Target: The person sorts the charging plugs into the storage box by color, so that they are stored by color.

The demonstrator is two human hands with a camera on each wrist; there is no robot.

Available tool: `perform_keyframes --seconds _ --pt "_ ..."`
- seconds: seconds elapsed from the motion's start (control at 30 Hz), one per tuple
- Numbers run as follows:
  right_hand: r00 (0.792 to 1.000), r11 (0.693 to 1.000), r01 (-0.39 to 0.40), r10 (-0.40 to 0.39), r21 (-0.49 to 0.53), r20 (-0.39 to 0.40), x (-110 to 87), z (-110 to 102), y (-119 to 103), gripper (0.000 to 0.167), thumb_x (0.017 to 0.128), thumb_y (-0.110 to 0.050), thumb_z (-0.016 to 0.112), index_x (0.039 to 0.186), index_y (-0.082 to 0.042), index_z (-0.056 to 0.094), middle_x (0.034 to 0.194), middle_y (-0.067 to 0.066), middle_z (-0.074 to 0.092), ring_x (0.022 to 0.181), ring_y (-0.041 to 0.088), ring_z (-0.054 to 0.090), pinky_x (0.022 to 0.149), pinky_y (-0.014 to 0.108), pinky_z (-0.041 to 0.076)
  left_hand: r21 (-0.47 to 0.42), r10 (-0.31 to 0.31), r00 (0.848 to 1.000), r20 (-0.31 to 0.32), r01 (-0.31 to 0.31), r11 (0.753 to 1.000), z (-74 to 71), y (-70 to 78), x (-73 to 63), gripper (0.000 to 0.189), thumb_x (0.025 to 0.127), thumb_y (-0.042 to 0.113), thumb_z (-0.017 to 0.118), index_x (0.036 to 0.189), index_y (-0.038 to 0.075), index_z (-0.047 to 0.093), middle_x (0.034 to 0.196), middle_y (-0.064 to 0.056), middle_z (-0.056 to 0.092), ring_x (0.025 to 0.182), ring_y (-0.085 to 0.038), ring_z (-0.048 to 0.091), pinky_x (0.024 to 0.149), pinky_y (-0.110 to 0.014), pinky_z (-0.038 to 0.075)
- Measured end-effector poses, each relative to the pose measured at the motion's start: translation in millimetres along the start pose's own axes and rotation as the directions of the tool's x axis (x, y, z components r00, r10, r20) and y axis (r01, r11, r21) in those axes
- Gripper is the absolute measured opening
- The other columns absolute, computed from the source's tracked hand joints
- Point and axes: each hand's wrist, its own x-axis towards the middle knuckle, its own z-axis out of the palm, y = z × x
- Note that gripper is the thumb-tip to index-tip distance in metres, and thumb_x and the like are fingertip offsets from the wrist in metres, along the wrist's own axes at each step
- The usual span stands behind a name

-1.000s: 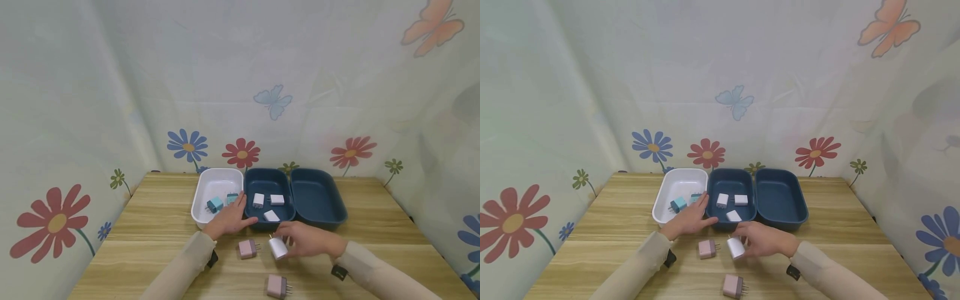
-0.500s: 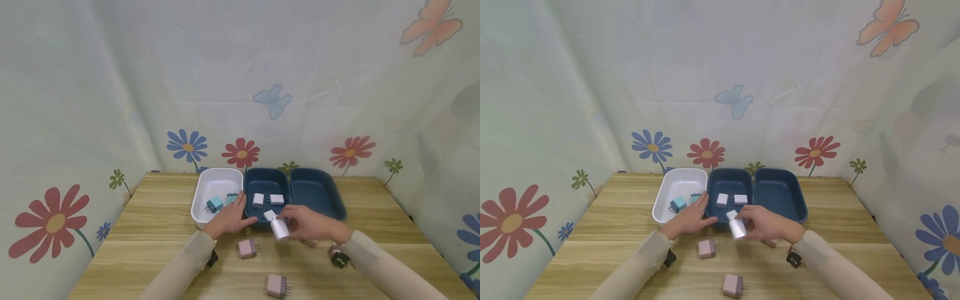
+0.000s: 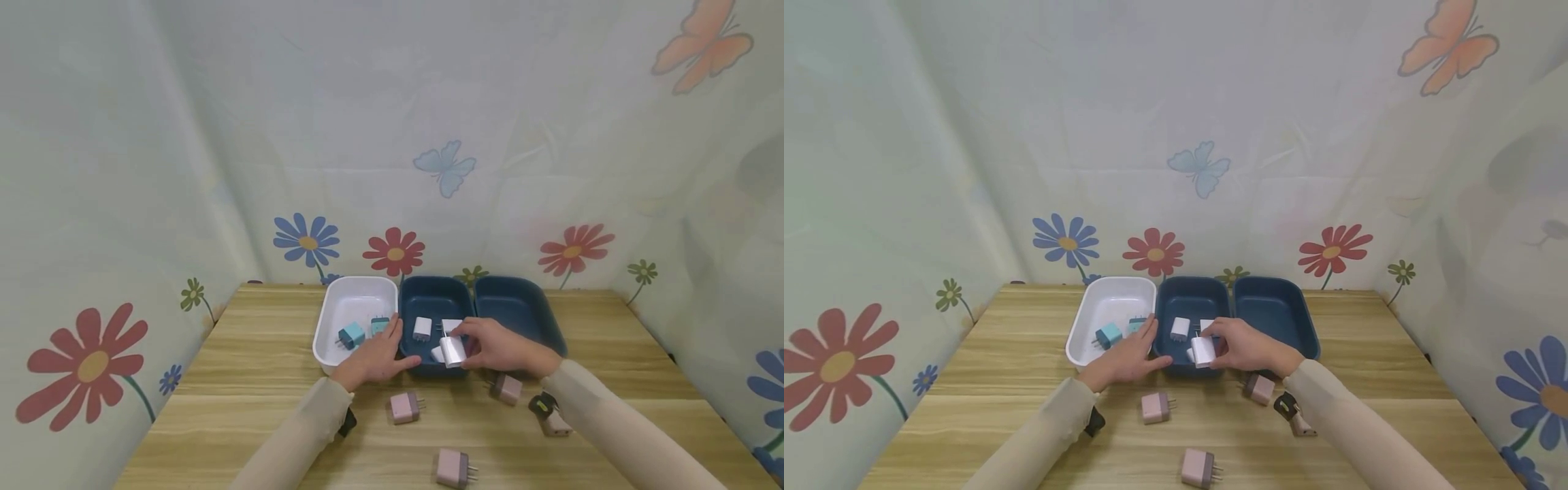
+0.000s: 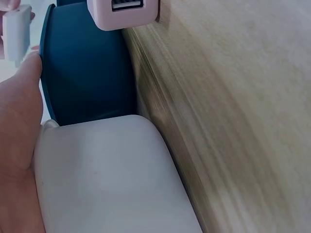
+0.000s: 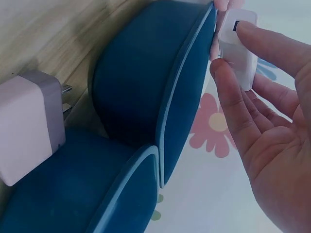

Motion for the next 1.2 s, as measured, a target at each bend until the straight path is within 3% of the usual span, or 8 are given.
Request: perform_keyframes --seconds 0.17,0.77,1.2 --pt "1.000 1.000 -0.009 0.009 0.010 -0.006 10.2 3 9 0.045 0.077 -0.019 0.080 0.117 -0.009 0.062 0.095 -0.003 0.057 0.079 0.018 0.061 0.070 0.025 0.053 -0.006 0.005 1.000 0.017 -0.005 1.000 -2.8 0.8 -1.5 0.095 0.088 0.065 0.047 0.151 0.003 0.013 0.158 -0.011 0.004 0.139 -0.029 0.023 0.108 -0.044 0.028" --pt "0.991 0.993 -0.115 0.114 0.010 0.069 39.5 16 10 0.044 0.077 -0.017 0.080 0.117 -0.007 0.063 0.095 -0.001 0.056 0.072 0.010 0.057 0.065 0.023 0.051 -0.018 0.009 0.999 0.046 -0.008 1.000 -6.0 1.0 -4.3 0.100 0.086 0.069 0.045 0.152 0.004 0.010 0.158 -0.010 0.000 0.140 -0.026 0.023 0.108 -0.041 0.029" --pt "0.990 0.994 -0.106 0.105 0.007 0.093 53.6 24 8 0.044 0.077 -0.014 0.079 0.117 -0.007 0.064 0.099 0.001 0.057 0.072 0.008 0.058 0.065 0.022 0.051 -0.001 0.020 0.999 0.034 -0.020 1.000 -5.4 1.7 -5.2 0.103 0.083 0.075 0.041 0.151 0.003 0.011 0.158 -0.011 0.002 0.139 -0.026 0.025 0.107 -0.040 0.031"
